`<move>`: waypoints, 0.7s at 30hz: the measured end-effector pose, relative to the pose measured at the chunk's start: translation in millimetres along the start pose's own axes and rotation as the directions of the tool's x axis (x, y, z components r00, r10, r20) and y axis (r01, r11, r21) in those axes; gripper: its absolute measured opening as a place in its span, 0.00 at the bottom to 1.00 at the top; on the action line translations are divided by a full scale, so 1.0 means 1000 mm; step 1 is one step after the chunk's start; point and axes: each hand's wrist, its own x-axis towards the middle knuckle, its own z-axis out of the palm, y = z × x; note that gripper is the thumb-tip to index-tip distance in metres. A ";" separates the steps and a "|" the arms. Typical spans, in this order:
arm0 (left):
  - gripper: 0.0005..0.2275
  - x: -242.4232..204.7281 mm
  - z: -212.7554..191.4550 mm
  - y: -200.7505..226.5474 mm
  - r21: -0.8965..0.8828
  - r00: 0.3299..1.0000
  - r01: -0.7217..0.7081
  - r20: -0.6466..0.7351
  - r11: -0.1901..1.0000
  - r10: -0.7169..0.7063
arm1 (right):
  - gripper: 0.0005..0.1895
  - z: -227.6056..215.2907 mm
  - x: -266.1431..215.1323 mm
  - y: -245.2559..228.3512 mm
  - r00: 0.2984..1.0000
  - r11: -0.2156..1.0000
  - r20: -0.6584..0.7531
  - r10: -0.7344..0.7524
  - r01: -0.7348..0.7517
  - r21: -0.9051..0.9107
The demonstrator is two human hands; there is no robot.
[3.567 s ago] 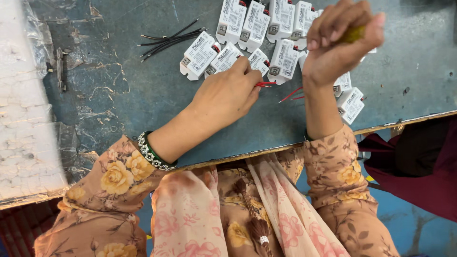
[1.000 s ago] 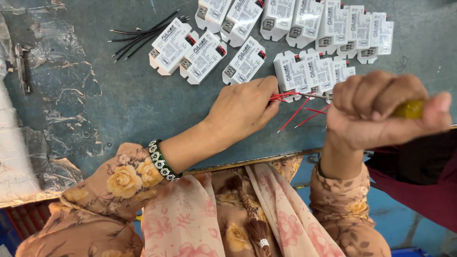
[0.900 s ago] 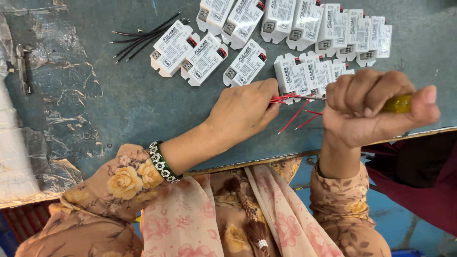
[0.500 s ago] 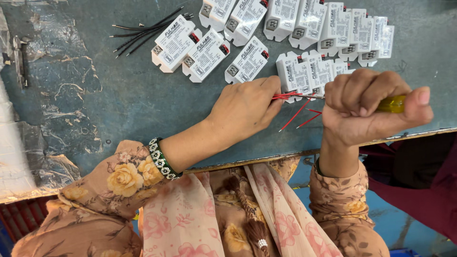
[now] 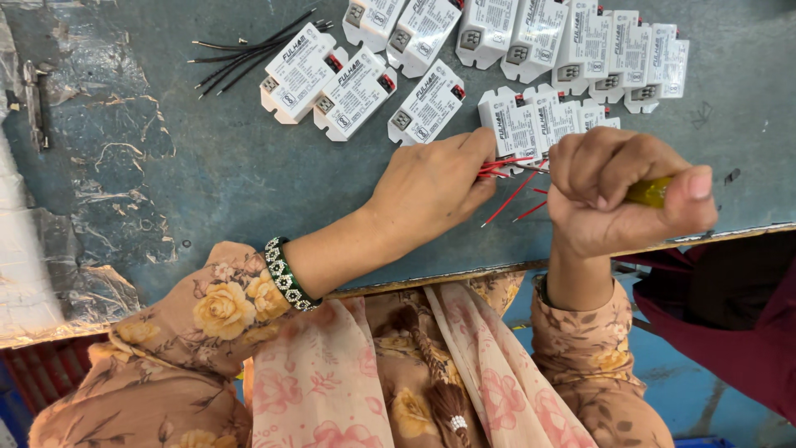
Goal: The person wires several electronic components at a workbench. They organize the white components, insert red and black wires into the terminals, and use a screwdriver to secure the connections.
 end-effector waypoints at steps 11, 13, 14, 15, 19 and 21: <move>0.13 0.002 0.009 -0.002 0.044 0.999 -0.028 -0.015 0.999 0.029 | 0.36 -0.005 0.002 0.005 0.996 0.998 -0.084 0.001 0.005 0.067; 0.13 0.003 0.009 -0.005 0.064 1.000 -0.020 -0.016 0.998 0.021 | 0.36 -0.008 0.003 0.004 0.994 0.997 -0.109 0.001 0.008 0.080; 0.12 0.003 0.008 -0.006 0.050 1.000 -0.009 -0.008 0.999 0.009 | 0.36 -0.009 0.004 0.002 0.992 0.996 -0.122 0.003 0.009 0.092; 0.11 0.003 0.006 -0.006 0.037 1.000 -0.001 -0.001 0.999 0.001 | 0.36 -0.010 0.008 0.000 0.991 0.993 -0.135 0.006 0.010 0.116; 0.13 -0.003 -0.018 -0.008 0.035 0.993 0.039 0.106 0.999 -0.043 | 0.38 -0.010 0.013 -0.016 0.890 0.831 -0.413 0.194 0.075 0.552; 0.12 -0.012 -0.035 -0.008 0.001 0.993 0.052 0.106 0.999 -0.052 | 0.38 -0.012 0.012 -0.022 0.869 0.815 -0.459 0.188 0.123 0.566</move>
